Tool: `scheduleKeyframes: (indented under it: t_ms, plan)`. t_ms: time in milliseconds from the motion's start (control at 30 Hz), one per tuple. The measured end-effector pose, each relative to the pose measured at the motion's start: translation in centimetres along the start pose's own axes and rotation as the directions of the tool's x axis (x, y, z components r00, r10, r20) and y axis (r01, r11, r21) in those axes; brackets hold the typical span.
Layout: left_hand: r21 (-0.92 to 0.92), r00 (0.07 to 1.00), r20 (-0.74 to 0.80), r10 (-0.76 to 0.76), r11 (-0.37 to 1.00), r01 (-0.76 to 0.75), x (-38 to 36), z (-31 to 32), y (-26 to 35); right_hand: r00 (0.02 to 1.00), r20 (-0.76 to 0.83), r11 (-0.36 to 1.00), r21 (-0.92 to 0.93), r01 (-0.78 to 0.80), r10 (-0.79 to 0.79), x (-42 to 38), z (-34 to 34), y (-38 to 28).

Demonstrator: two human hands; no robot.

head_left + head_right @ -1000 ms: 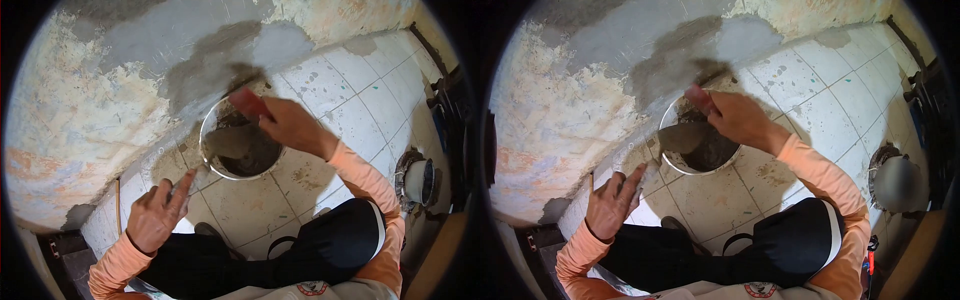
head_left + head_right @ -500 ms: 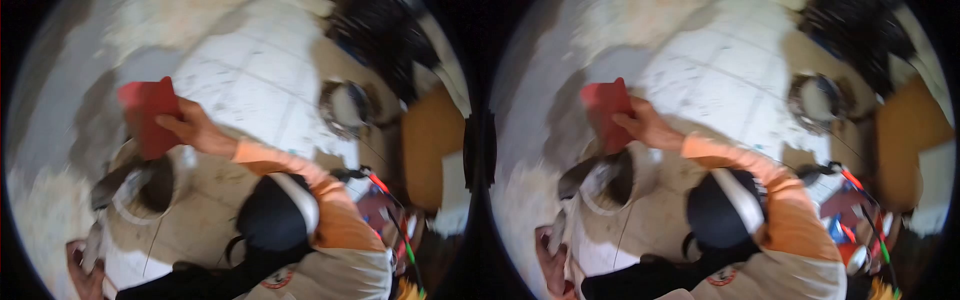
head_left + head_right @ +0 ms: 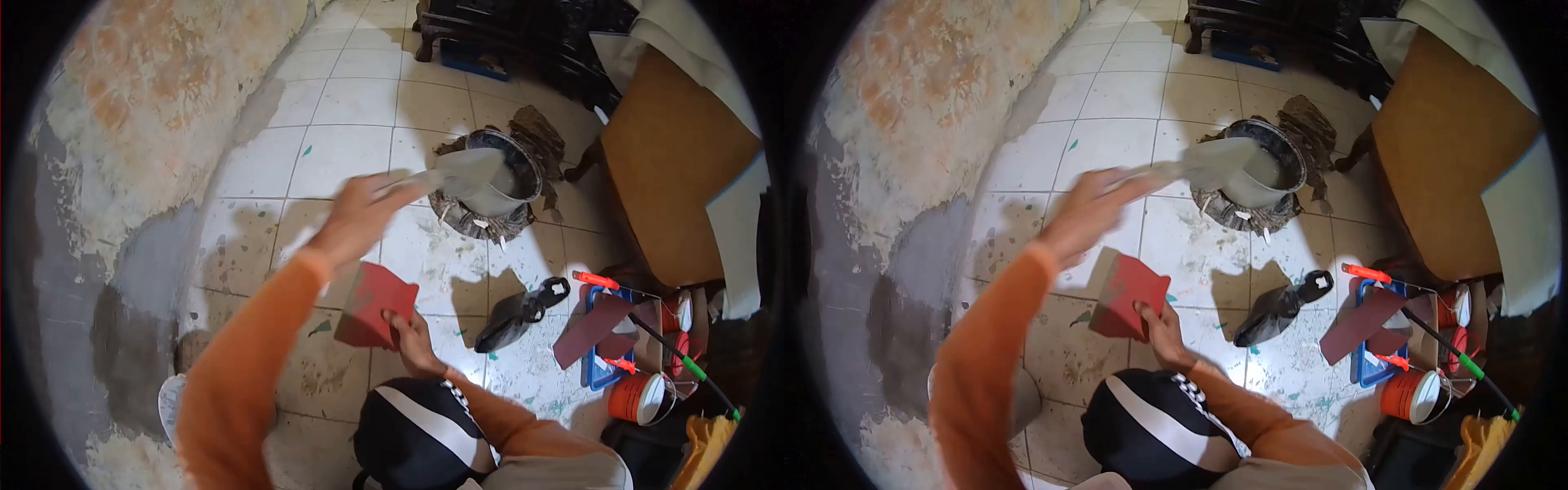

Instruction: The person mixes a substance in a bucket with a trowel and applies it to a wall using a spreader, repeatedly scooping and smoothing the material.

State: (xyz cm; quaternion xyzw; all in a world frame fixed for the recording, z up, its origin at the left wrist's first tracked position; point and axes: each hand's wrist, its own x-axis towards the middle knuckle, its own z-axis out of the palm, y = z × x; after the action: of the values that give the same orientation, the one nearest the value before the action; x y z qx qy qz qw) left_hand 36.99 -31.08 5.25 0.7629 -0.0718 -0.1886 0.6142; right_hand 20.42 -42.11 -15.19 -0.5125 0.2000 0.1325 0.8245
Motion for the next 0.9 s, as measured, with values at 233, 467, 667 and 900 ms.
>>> scheduleKeyframes:
  t_ms: [233,467,667,900]
  plan:
    - [0.188,0.935,-0.291,0.202,0.970,-0.152,21.7,16.3,-5.4,0.814,0.580,0.763,0.518,-0.386,0.018,-0.6,-3.6,0.5]
    - [0.106,0.894,-0.423,0.149,0.988,-0.115,23.3,20.4,-8.4,0.950,0.255,0.836,0.471,-0.283,0.178,-1.6,-2.9,0.2]
    - [0.119,0.982,-0.152,0.114,0.988,-0.096,17.4,14.4,-7.1,0.991,-0.097,0.965,0.251,-0.069,0.096,-2.0,-2.5,0.8]
    - [0.488,0.933,0.097,0.346,0.801,-0.348,-7.6,-7.5,-7.3,0.997,0.081,0.999,-0.044,-0.012,0.016,-0.3,-0.1,-3.2]
